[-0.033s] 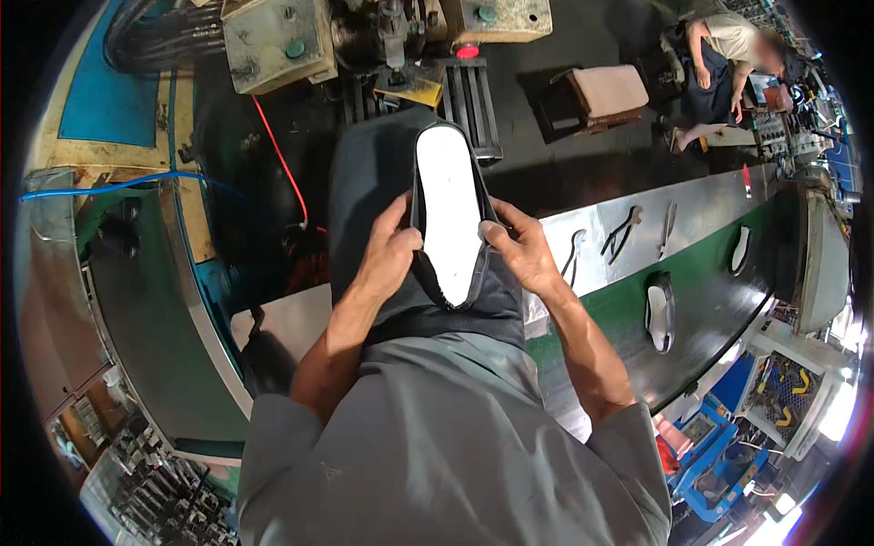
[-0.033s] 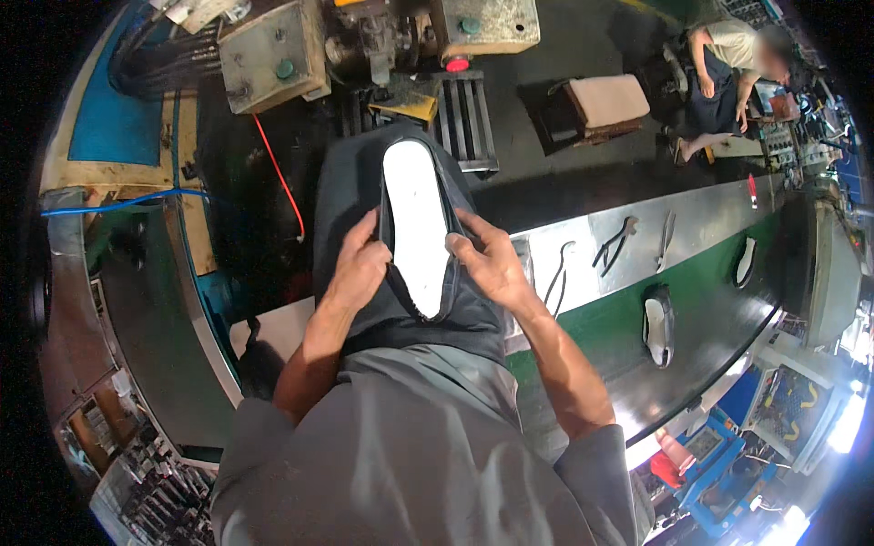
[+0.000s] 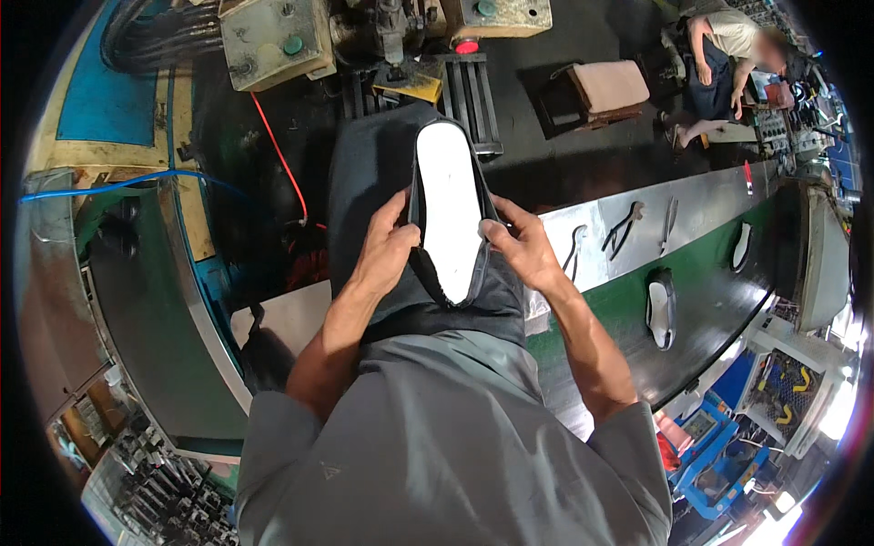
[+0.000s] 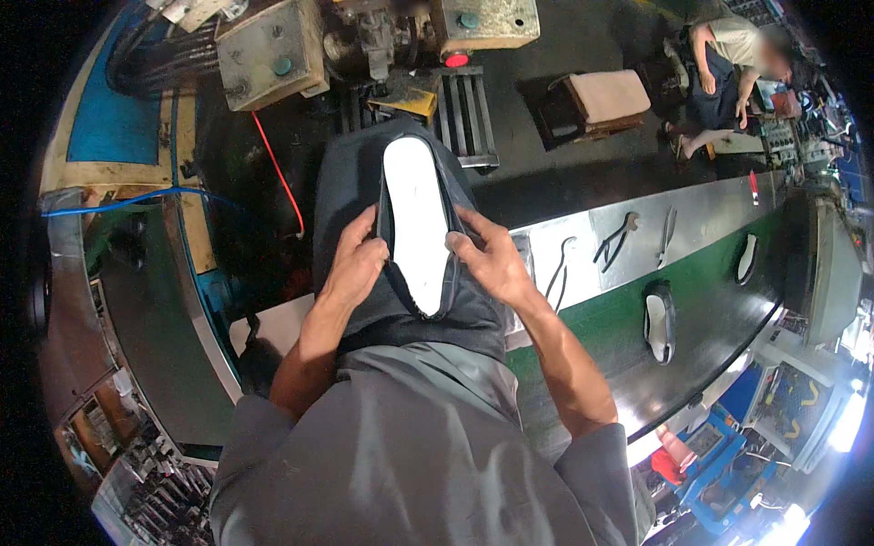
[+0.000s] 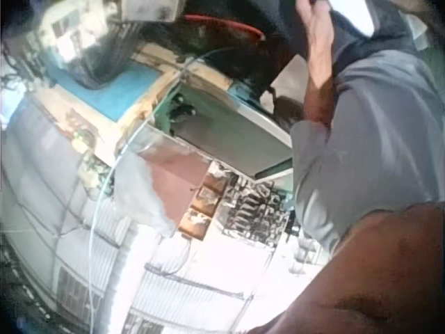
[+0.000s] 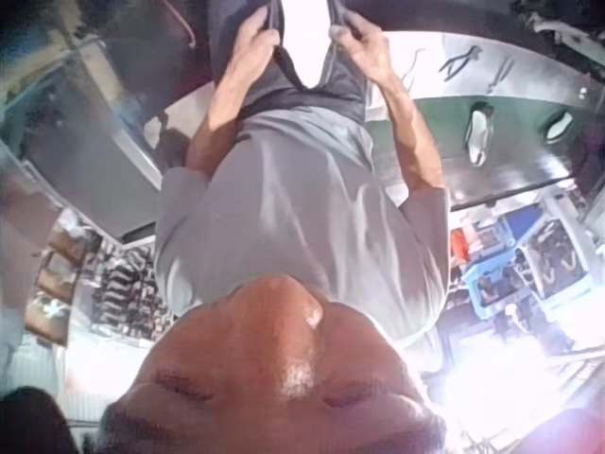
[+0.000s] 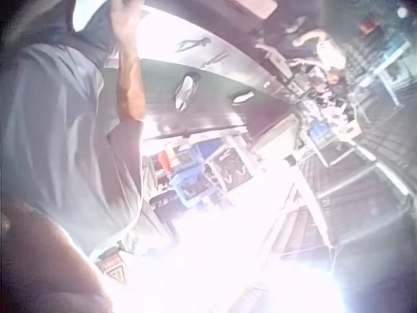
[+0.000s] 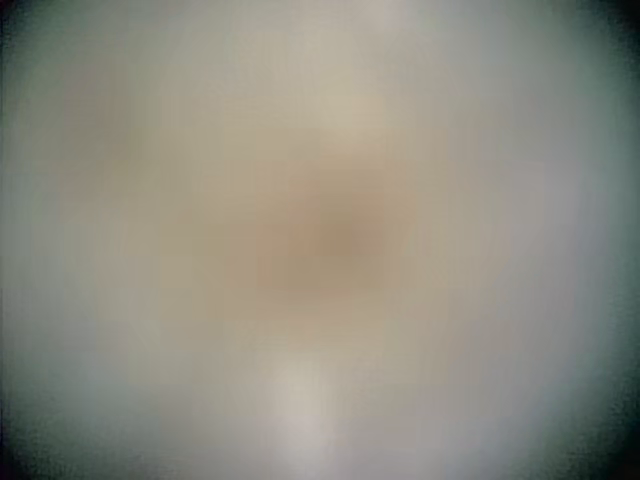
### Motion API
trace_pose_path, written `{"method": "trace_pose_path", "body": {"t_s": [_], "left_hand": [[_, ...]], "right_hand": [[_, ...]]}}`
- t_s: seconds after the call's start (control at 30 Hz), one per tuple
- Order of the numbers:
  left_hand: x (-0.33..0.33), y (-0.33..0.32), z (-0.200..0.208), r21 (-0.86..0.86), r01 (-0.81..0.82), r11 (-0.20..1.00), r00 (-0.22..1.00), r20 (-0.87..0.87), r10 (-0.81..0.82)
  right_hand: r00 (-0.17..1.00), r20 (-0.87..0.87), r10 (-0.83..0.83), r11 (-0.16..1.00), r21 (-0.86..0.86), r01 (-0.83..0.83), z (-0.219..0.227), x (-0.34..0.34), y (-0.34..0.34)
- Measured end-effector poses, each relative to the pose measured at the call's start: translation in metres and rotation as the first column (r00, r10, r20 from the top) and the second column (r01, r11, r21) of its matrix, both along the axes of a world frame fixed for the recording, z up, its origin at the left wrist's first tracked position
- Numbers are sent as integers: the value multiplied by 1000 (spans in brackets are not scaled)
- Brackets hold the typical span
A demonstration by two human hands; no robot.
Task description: The recorder uses a lasting machine and hand tools to shape and attach the upper part of the shoe to the sole assembly.
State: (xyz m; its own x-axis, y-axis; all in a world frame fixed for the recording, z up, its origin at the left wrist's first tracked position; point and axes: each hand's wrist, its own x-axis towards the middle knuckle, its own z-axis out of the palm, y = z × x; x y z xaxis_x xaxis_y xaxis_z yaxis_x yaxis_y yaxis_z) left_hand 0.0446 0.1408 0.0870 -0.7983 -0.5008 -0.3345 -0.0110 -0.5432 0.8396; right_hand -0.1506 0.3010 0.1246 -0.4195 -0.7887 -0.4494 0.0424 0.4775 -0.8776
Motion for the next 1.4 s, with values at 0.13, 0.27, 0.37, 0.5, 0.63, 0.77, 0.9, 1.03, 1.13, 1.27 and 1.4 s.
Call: {"method": "trace_pose_path", "body": {"t_s": [0.13,0.27,0.37,0.5,0.63,0.77,0.9,1.03,1.13,1.27,1.4], "left_hand": [[-1,-6,11,-95,114,989,992,66,-108],[-4,-4,24,-20,171,985,980,107,-168],[-14,6,21,-170,128,977,973,211,-91],[0,2,10,72,95,993,995,27,-97],[4,-22,12,138,127,982,991,12,-130],[-27,-93,14,226,38,973,998,-64,-24],[-34,-120,43,-58,219,974,972,-69,-223],[-32,-122,70,-302,281,911,954,-16,-300],[-27,-122,72,-461,298,835,948,42,-316],[-22,-123,64,-631,240,738,962,49,-270],[-16,-117,49,-698,147,701,981,15,-191]], "right_hand": [[992,28,121,993,11,-122,-4,-16,15],[970,214,115,993,-8,-116,12,-18,10],[963,267,30,1000,-13,-28,5,-1,3],[941,336,-40,999,18,36,18,2,0],[977,211,31,999,-13,-29,19,1,5],[980,-56,191,980,71,-186,36,15,0],[932,-256,257,962,-20,-271,39,14,-22],[952,-258,162,974,-112,-197,43,8,-88],[958,-223,178,972,-108,-206,46,12,-101],[920,-372,126,968,-156,-195,38,24,-98],[874,-485,35,942,-275,-190,27,37,-105]]}}
